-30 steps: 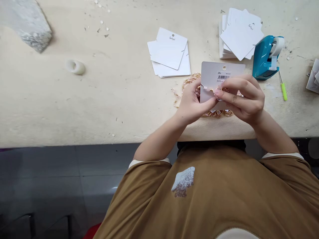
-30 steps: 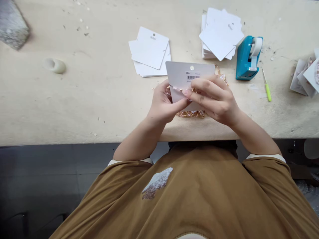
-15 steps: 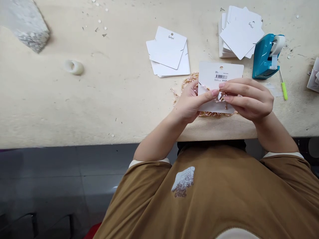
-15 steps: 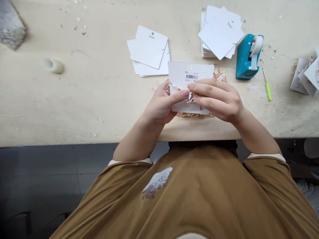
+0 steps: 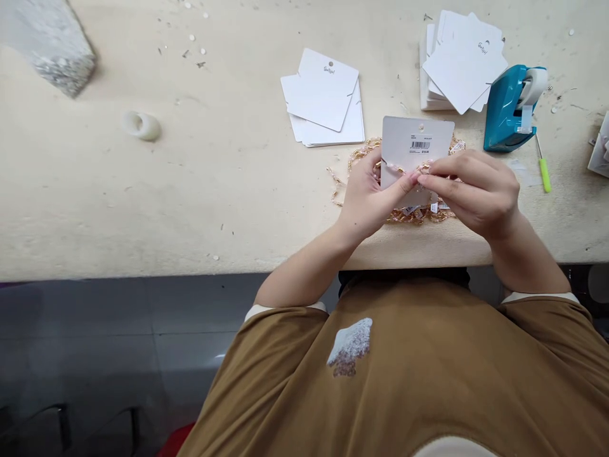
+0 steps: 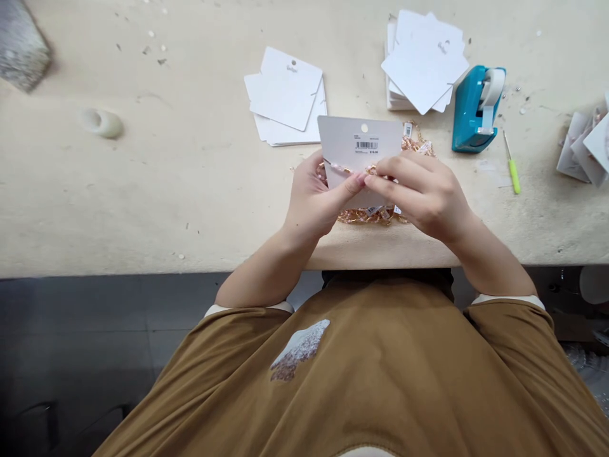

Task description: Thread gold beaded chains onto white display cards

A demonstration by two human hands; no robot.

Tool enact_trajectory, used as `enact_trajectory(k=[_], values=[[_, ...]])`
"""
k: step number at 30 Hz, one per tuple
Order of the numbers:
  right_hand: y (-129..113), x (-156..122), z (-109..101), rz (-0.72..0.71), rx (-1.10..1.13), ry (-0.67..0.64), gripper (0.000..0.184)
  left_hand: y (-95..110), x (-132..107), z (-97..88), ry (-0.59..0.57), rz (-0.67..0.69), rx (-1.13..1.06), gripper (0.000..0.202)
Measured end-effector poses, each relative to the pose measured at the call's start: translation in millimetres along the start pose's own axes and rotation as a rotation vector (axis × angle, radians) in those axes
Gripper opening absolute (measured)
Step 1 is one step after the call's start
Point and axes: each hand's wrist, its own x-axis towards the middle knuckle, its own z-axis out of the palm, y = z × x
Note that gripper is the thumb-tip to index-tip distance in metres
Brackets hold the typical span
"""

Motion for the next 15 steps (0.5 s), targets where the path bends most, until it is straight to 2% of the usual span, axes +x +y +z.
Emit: enact_trajectory(k=[3,8,11,13,15], values=[[3,-3,-4,-0.108,-0.045,-0.023,0.021,0,2,-3.4,-0.083,-0.047,-0.029,0.056],[5,-3,2,-0.145,-0.188,-0.088,0.009,1,3,-7.2,-0.122,-0.086,-0.066,0.053],[4,0,11,-0.08,-0.117,0.062,0.002,3,1,-6.6,-0.079,-0.072,-0.057,0.053],[3,3,14,-0.031,-0.032,0.174,0.004,3,1,-5.9,-0.052,-0.059,-0.059,0.052],[3,4,13,-0.056,0.005,0.17,0.008,2,1,-5.2,-0.042,-0.051,-0.057,0.052]])
